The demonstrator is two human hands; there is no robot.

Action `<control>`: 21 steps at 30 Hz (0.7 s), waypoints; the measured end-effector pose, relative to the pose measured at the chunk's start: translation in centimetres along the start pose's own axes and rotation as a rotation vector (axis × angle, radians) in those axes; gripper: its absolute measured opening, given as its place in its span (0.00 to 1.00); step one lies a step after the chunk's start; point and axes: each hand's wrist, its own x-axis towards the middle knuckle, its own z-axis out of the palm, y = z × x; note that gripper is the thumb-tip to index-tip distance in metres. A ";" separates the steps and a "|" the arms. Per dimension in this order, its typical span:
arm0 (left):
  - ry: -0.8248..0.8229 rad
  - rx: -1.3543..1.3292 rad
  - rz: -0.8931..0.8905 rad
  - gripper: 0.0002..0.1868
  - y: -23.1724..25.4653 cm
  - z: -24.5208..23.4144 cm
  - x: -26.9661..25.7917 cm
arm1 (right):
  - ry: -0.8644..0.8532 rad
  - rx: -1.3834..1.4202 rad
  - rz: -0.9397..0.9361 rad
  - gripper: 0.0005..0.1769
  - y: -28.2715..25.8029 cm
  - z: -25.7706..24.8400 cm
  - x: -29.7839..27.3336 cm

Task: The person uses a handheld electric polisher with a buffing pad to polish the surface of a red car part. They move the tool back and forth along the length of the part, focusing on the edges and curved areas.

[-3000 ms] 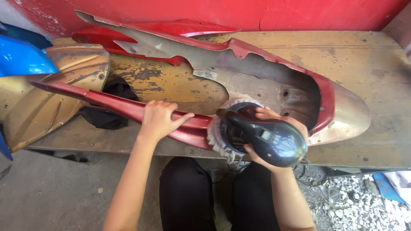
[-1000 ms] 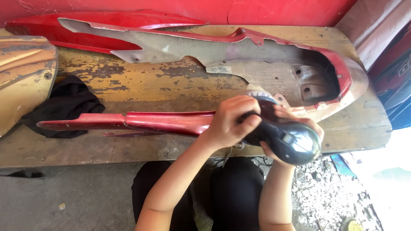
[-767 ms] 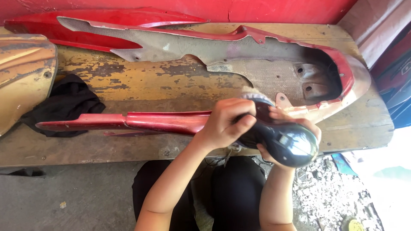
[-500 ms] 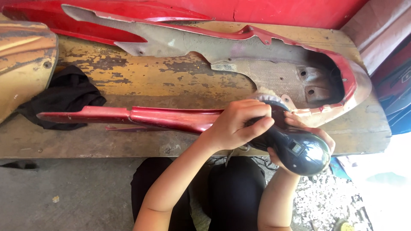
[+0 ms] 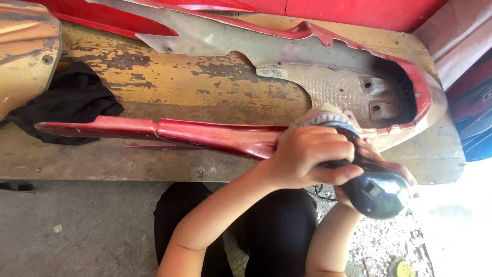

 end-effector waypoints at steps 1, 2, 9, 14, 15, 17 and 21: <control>-0.001 -0.001 0.000 0.17 0.0 -0.4 0.1 | 0.001 -0.001 0.001 0.51 0.3 0.3 0.2; 0.029 0.023 0.004 0.16 0.0 -0.7 0.2 | 0.009 -0.009 -0.052 0.50 0.6 0.7 0.5; 0.020 0.040 -0.032 0.16 0.9 -0.6 0.1 | -0.127 -0.021 -0.031 0.55 0.1 -1.5 -1.1; 0.032 0.016 0.008 0.17 0.6 0.1 0.1 | -0.156 0.059 0.025 0.53 0.7 -2.2 -0.3; 0.055 0.039 0.027 0.17 0.5 0.0 0.1 | -0.154 0.035 0.027 0.53 1.4 -2.3 -0.5; 0.097 0.066 0.034 0.17 0.3 -0.7 0.2 | -0.118 0.028 0.036 0.53 1.0 -0.7 0.0; 0.063 0.124 -0.030 0.17 0.3 -1.3 -0.1 | -0.089 0.162 0.029 0.53 -0.2 1.4 0.2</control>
